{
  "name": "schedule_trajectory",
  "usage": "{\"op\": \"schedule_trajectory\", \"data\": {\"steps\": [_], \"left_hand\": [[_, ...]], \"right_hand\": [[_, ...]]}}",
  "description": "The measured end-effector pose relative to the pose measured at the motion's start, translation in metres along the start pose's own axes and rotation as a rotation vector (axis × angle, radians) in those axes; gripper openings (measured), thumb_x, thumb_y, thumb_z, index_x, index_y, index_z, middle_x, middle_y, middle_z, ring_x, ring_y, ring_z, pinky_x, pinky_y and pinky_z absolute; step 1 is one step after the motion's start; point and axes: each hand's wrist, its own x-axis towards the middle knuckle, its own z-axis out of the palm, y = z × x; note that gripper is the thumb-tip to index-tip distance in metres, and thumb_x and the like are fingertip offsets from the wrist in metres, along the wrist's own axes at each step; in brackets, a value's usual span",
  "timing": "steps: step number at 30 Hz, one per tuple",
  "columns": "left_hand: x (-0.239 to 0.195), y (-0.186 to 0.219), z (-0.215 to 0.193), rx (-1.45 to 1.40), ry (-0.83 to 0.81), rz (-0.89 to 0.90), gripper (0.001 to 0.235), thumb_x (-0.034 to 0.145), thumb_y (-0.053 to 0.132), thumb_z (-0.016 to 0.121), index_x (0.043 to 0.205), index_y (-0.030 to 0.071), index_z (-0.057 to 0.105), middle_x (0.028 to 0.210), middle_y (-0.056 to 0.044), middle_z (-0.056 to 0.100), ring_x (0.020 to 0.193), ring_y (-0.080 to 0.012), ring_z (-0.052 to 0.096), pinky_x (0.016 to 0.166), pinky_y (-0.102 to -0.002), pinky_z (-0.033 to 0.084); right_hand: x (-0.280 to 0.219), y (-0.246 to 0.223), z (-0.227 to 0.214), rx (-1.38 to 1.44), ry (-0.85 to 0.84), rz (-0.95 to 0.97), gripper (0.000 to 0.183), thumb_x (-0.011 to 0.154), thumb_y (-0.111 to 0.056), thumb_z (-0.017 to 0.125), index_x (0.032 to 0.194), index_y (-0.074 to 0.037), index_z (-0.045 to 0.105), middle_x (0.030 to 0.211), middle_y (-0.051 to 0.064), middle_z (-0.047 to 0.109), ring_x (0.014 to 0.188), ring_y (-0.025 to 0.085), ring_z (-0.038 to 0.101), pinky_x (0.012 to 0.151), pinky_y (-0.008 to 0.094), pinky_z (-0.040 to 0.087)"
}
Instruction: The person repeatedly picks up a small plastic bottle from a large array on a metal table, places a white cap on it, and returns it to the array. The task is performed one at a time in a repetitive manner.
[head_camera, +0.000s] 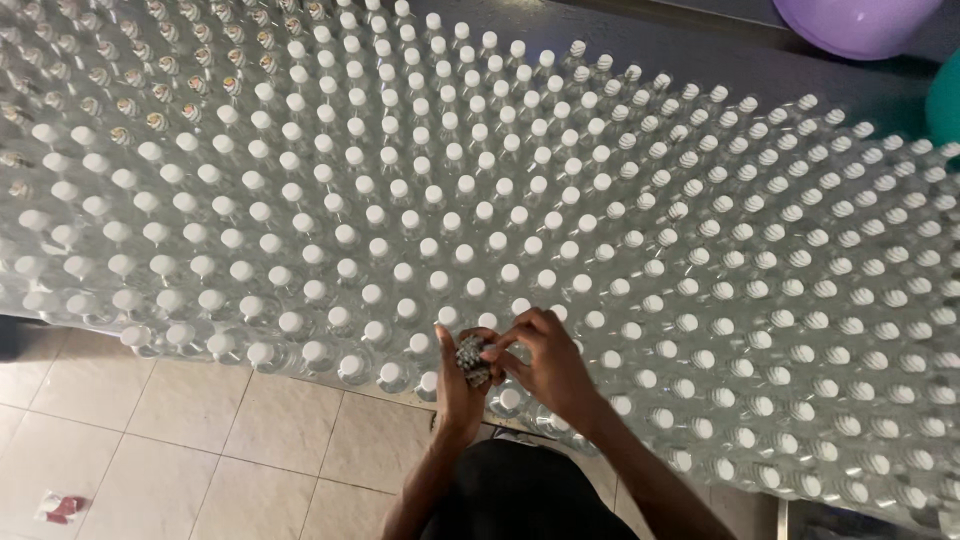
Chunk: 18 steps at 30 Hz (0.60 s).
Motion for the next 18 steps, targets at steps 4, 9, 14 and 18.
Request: {"op": "schedule_trajectory", "data": {"steps": [4, 9, 14, 18], "left_hand": [[-0.009, 0.004, 0.004, 0.043, 0.013, 0.001, 0.076, 0.104, 0.069, 0.029, 0.11, 0.002, 0.064, 0.089, -0.014, 0.07, 0.056, -0.0185, 0.062, 0.052, -0.03, 0.052], [-0.016, 0.006, 0.009, 0.078, -0.002, 0.002, 0.076, 0.105, 0.066, 0.029, 0.108, 0.0, 0.068, 0.075, -0.017, 0.067, 0.054, -0.024, 0.065, 0.054, -0.032, 0.053], [-0.022, 0.014, 0.007, 0.105, -0.001, 0.001, 0.076, 0.107, 0.063, 0.029, 0.103, -0.002, 0.069, 0.068, -0.019, 0.066, 0.052, -0.0255, 0.063, 0.054, -0.033, 0.053], [-0.027, 0.02, 0.001, 0.157, 0.009, 0.013, 0.074, 0.108, 0.061, 0.035, 0.091, -0.003, 0.07, 0.059, -0.019, 0.058, 0.046, -0.0251, 0.056, 0.045, -0.032, 0.045]], "right_hand": [[-0.005, -0.009, 0.011, 0.024, 0.021, 0.103, 0.024, 0.082, -0.043, 0.086, 0.089, -0.023, 0.075, 0.097, -0.001, 0.062, 0.098, 0.024, 0.065, 0.088, 0.037, 0.054], [-0.006, -0.012, 0.008, 0.364, 0.09, 0.197, 0.012, 0.083, -0.017, 0.088, 0.088, -0.014, 0.077, 0.087, 0.004, 0.069, 0.087, 0.023, 0.073, 0.084, 0.037, 0.059], [-0.007, -0.02, 0.001, 0.492, 0.065, 0.274, 0.01, 0.084, -0.012, 0.084, 0.091, -0.012, 0.077, 0.085, 0.004, 0.074, 0.085, 0.022, 0.076, 0.086, 0.037, 0.061], [-0.013, -0.02, 0.004, 0.675, 0.064, 0.368, 0.016, 0.088, -0.015, 0.081, 0.101, -0.006, 0.076, 0.09, 0.011, 0.077, 0.089, 0.023, 0.077, 0.089, 0.041, 0.059]]}}
